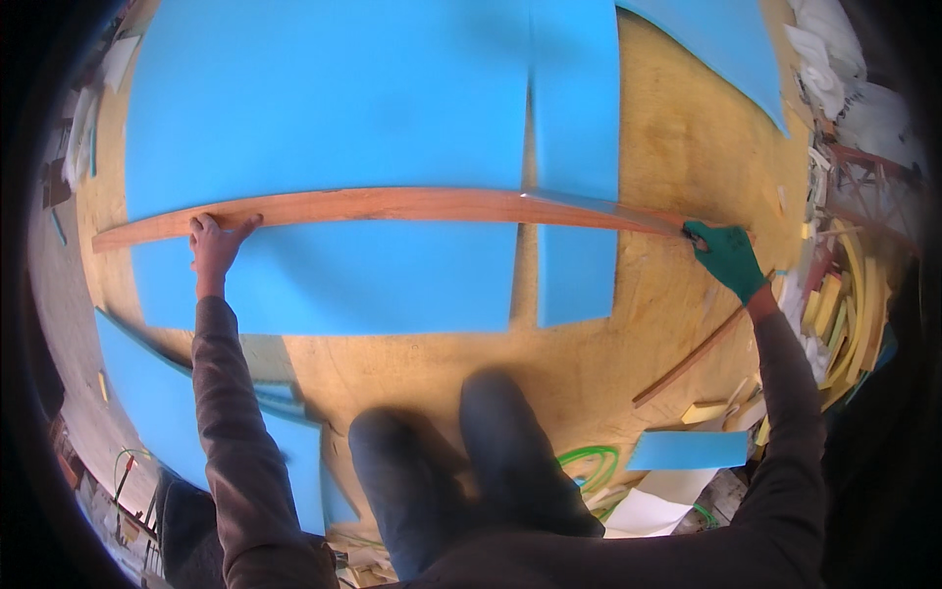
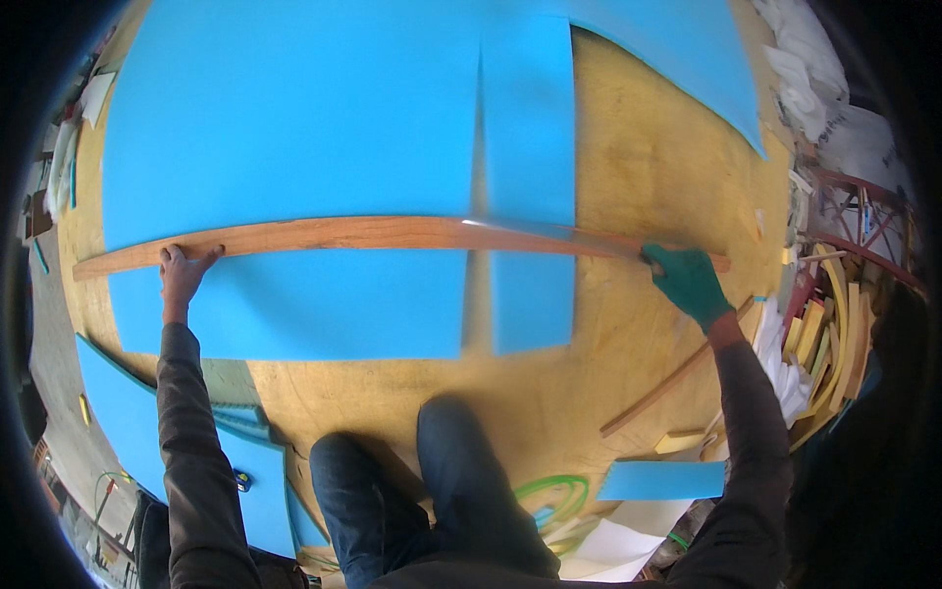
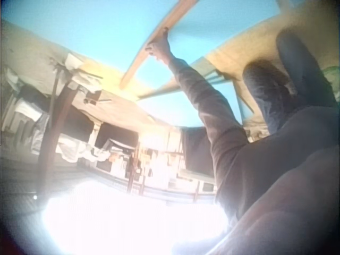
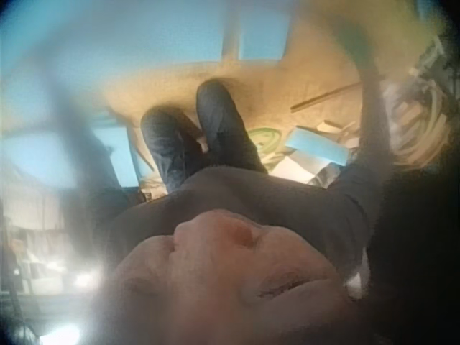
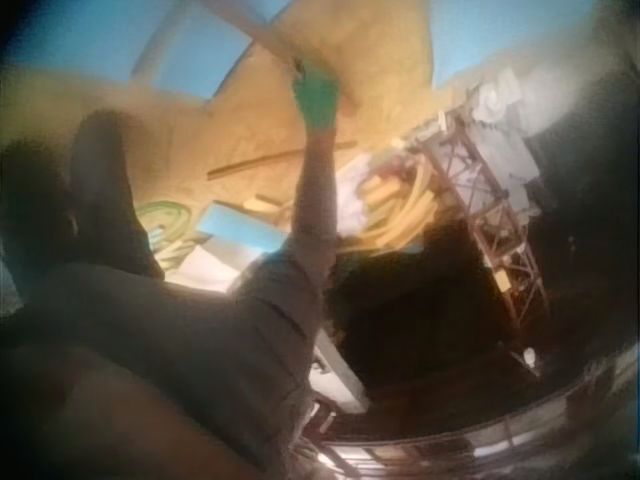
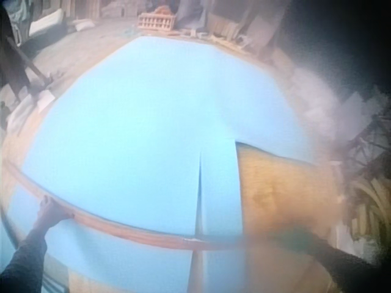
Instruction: The person kneels on the floor and uses a wooden straightedge and a utility knife to cut blue foam sheets into rectangular pieces. They repeatedly measure, align the straightedge, and slice the foam, then stack the cut pieces.
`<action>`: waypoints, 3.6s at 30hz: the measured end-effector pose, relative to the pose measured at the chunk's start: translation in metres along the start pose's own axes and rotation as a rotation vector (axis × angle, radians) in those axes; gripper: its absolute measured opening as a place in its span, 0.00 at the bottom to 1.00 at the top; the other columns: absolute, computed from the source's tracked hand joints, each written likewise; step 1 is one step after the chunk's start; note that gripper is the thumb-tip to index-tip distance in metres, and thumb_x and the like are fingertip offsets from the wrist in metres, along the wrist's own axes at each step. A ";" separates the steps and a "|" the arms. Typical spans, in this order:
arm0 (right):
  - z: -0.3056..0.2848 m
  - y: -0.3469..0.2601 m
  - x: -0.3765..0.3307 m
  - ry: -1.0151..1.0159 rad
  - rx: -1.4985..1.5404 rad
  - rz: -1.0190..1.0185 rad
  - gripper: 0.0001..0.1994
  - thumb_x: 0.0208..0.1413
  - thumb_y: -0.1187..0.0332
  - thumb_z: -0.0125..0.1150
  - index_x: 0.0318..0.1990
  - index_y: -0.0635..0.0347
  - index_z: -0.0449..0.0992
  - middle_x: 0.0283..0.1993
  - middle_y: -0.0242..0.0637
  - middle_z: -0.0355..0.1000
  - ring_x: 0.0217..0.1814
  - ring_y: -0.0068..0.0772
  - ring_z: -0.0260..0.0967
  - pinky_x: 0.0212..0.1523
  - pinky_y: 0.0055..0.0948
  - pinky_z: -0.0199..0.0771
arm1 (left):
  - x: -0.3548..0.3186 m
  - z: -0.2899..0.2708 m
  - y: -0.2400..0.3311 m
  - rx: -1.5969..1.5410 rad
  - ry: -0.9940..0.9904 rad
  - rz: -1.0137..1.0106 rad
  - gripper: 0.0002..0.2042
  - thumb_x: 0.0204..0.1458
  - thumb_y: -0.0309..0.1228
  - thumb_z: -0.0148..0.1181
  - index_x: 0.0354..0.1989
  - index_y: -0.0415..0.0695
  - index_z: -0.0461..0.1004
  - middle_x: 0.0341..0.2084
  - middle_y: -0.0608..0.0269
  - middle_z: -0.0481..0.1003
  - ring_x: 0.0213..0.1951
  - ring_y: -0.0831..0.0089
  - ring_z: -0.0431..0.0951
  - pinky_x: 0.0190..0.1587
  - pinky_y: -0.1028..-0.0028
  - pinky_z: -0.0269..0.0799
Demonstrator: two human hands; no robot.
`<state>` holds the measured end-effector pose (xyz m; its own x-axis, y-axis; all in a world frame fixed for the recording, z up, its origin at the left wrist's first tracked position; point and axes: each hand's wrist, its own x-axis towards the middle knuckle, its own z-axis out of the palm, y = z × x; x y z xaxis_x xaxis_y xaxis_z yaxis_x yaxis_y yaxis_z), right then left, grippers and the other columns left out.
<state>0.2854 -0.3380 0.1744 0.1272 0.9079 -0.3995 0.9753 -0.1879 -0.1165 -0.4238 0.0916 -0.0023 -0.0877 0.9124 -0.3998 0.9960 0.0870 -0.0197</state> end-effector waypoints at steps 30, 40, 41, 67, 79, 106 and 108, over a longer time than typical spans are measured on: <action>0.162 -0.308 0.210 0.384 0.114 -0.292 0.38 0.57 0.61 0.74 0.75 0.55 0.67 0.71 0.46 0.70 0.71 0.52 0.67 0.71 0.54 0.63 | -0.182 0.081 -0.065 -1.817 -0.056 -0.386 0.28 0.62 0.48 0.72 0.64 0.46 0.72 0.51 0.62 0.78 0.47 0.69 0.81 0.40 0.69 0.80; 0.122 -0.275 0.261 0.436 -0.079 -0.126 0.34 0.66 0.56 0.63 0.77 0.51 0.63 0.78 0.41 0.63 0.74 0.49 0.63 0.73 0.57 0.61 | -0.197 0.103 -0.080 -1.780 -0.044 -0.330 0.26 0.69 0.42 0.64 0.70 0.41 0.69 0.56 0.61 0.76 0.53 0.70 0.78 0.47 0.67 0.79; 0.132 -0.288 0.264 0.471 -0.114 -0.098 0.34 0.67 0.54 0.62 0.78 0.50 0.62 0.79 0.40 0.61 0.75 0.49 0.62 0.73 0.61 0.60 | -0.197 0.107 -0.080 -1.785 -0.033 -0.342 0.26 0.69 0.41 0.63 0.69 0.40 0.69 0.57 0.61 0.76 0.53 0.70 0.77 0.48 0.67 0.79; 0.099 -0.426 0.098 0.331 0.863 -0.080 0.25 0.77 0.62 0.54 0.75 0.61 0.67 0.78 0.47 0.66 0.79 0.41 0.65 0.75 0.38 0.66 | -0.390 0.086 -0.218 -0.558 0.422 -0.100 0.21 0.60 0.38 0.72 0.55 0.38 0.76 0.43 0.49 0.79 0.39 0.58 0.80 0.44 0.62 0.78; 0.164 -0.590 -0.065 -0.266 1.336 -0.309 0.25 0.75 0.64 0.59 0.74 0.63 0.68 0.71 0.42 0.72 0.73 0.34 0.69 0.73 0.36 0.68 | -0.416 0.077 -0.240 -1.396 -0.167 -0.072 0.25 0.62 0.32 0.71 0.65 0.42 0.69 0.51 0.55 0.75 0.44 0.70 0.80 0.42 0.71 0.80; 0.256 -0.515 -0.156 -0.301 1.005 0.044 0.19 0.75 0.58 0.55 0.63 0.59 0.78 0.52 0.49 0.82 0.51 0.54 0.81 0.52 0.46 0.80 | -0.233 -0.027 -0.041 -1.354 -0.415 0.436 0.09 0.68 0.38 0.64 0.40 0.48 0.74 0.26 0.74 0.66 0.26 0.82 0.64 0.32 0.81 0.63; 0.282 -0.521 -0.160 -0.296 1.176 0.075 0.17 0.75 0.59 0.54 0.60 0.59 0.80 0.50 0.45 0.83 0.48 0.48 0.81 0.50 0.42 0.80 | -0.217 -0.013 -0.010 -1.318 -0.511 0.452 0.15 0.69 0.43 0.65 0.48 0.42 0.76 0.30 0.68 0.73 0.30 0.80 0.72 0.34 0.79 0.69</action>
<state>-0.2938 -0.4907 0.0427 -0.0198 0.7884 -0.6149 0.1883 -0.6010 -0.7767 -0.4147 -0.1024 0.0970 0.5113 0.7487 -0.4220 0.1794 0.3872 0.9044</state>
